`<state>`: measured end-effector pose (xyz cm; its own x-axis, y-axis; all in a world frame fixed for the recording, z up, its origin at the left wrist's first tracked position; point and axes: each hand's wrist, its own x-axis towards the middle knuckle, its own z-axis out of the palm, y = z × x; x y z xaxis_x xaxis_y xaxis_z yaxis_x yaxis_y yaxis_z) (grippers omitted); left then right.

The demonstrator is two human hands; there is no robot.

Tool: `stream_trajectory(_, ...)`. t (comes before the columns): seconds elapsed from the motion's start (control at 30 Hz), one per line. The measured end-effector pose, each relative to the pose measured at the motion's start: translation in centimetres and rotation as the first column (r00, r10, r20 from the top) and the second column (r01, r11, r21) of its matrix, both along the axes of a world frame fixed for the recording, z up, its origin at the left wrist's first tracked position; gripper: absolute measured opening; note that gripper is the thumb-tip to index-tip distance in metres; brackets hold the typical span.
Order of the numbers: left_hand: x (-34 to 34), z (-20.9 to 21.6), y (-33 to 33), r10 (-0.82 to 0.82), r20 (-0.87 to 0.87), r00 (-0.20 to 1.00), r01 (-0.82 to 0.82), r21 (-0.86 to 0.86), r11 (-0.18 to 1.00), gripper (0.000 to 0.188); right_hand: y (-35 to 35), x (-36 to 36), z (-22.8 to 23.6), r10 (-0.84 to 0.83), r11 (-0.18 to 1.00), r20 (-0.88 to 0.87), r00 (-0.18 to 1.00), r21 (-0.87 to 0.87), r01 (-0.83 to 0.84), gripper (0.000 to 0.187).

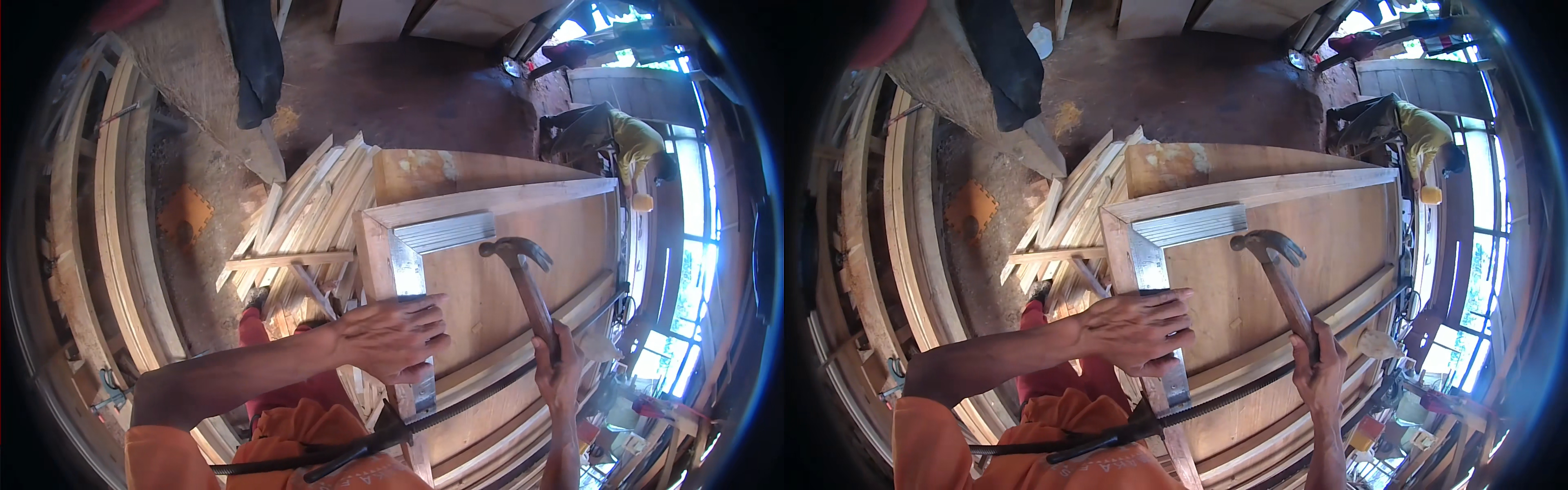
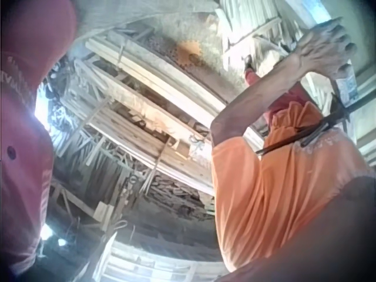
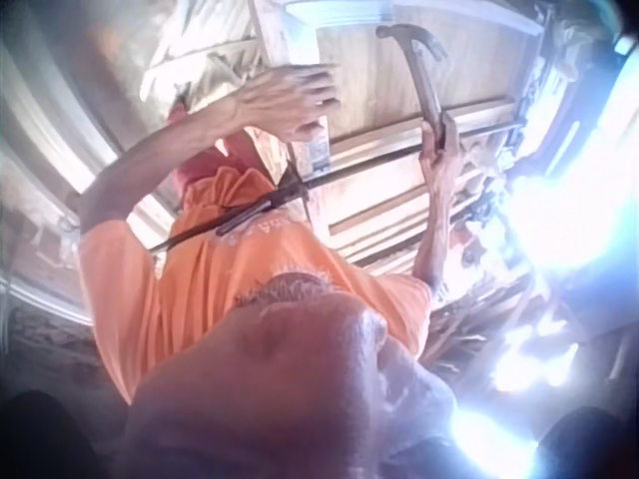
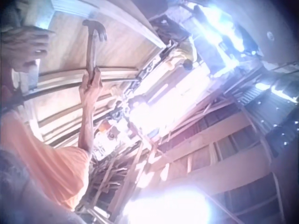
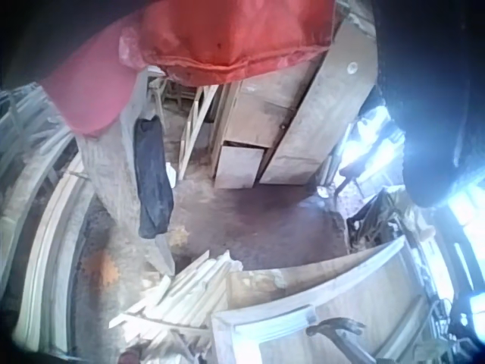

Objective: The person aligns a wooden frame by checking its corners with a square ruler, tapping the wood with a hammer, and tightening a bar clamp across the assembly.

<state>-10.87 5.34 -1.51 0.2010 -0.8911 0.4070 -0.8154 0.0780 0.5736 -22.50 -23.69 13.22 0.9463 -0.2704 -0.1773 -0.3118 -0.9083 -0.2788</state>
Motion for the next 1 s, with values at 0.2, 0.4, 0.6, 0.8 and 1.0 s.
stream_trajectory(0.2, -0.1, -0.1, 0.1, 0.012, 0.003, 1.000, -0.012, -0.010, 1.000, 0.037, 1.1, 1.4, 0.0, -0.013, 1.000, 0.023, 1.000, 0.015, 0.013, 0.031)
stream_trajectory(0.4, -0.1, 0.0, 0.0, 0.041, -0.007, 0.999, -0.041, -0.010, 0.999, 0.037, 2.5, 1.3, 1.2, -0.019, 1.000, 0.029, 0.999, -0.006, 0.019, 0.031)
stream_trajectory(0.6, -0.4, 0.0, -0.1, 0.089, 0.027, 0.996, -0.088, -0.037, 0.995, 0.035, 2.9, 1.2, 0.8, -0.039, 0.999, 0.053, 0.998, 0.005, 0.039, 0.029)
stream_trajectory(0.8, 0.0, 0.1, 0.2, 0.029, 0.004, 1.000, -0.029, 0.012, 1.000, 0.036, 3.3, 0.7, 0.9, -0.058, 0.998, 0.046, 0.997, 0.005, 0.058, 0.030)
stream_trajectory(1.0, 0.4, 0.6, 0.3, -0.043, 0.030, 0.999, 0.040, 0.079, 0.996, 0.047, 3.1, 0.4, 0.0, -0.088, 0.995, 0.007, 0.996, 0.045, 0.087, 0.034)
